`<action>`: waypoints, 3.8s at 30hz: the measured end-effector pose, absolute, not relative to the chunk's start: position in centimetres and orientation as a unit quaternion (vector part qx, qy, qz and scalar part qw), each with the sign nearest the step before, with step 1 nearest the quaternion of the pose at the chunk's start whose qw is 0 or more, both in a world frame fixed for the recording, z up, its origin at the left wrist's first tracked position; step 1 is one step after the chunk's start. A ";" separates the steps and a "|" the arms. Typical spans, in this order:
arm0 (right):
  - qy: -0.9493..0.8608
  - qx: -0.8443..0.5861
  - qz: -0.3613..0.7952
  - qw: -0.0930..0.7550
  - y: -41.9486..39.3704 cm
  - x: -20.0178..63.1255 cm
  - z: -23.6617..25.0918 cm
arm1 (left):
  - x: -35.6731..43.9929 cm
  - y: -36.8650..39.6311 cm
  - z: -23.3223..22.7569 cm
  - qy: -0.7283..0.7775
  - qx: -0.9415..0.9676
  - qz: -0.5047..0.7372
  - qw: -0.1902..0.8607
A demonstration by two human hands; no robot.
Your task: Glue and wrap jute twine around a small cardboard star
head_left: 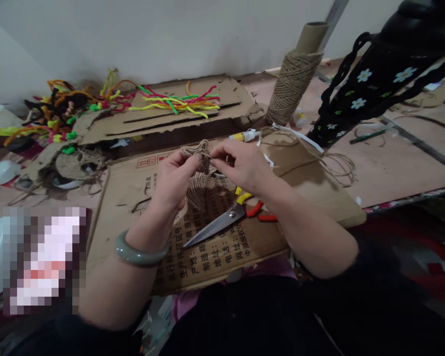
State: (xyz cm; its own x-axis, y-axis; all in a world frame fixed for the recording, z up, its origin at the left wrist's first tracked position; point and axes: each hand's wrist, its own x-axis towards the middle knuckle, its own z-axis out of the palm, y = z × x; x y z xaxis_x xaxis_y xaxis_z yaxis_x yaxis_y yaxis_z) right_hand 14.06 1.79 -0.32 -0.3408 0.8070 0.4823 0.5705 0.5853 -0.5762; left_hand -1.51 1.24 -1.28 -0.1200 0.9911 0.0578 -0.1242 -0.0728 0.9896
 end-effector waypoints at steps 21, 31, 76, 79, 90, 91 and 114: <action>-0.763 -0.475 0.182 0.399 0.9 12.6 -0.6 | 0.1 0.9 -2.5 0.433 0.416 0.641 0.478; -0.756 -0.442 0.152 0.458 1.2 13.7 0.0 | -0.4 1.1 -1.8 0.452 0.405 0.632 0.481; -0.675 -0.421 0.429 0.428 2.4 13.8 0.0 | -1.0 0.4 -1.4 0.437 0.470 0.518 0.566; -0.691 -0.419 0.405 0.427 2.3 13.8 -0.1 | -1.0 0.6 -1.3 0.447 0.446 0.535 0.561; -0.733 -0.444 0.335 0.391 2.1 13.9 -0.4 | -0.9 0.9 -1.0 0.439 0.384 0.595 0.553; -0.723 -0.432 0.356 0.405 2.2 13.9 -0.5 | -0.9 0.9 -1.0 0.441 0.386 0.589 0.557; -0.747 -0.425 0.361 0.362 2.6 15.0 0.6 | -2.4 0.7 -0.3 0.497 0.505 0.423 0.565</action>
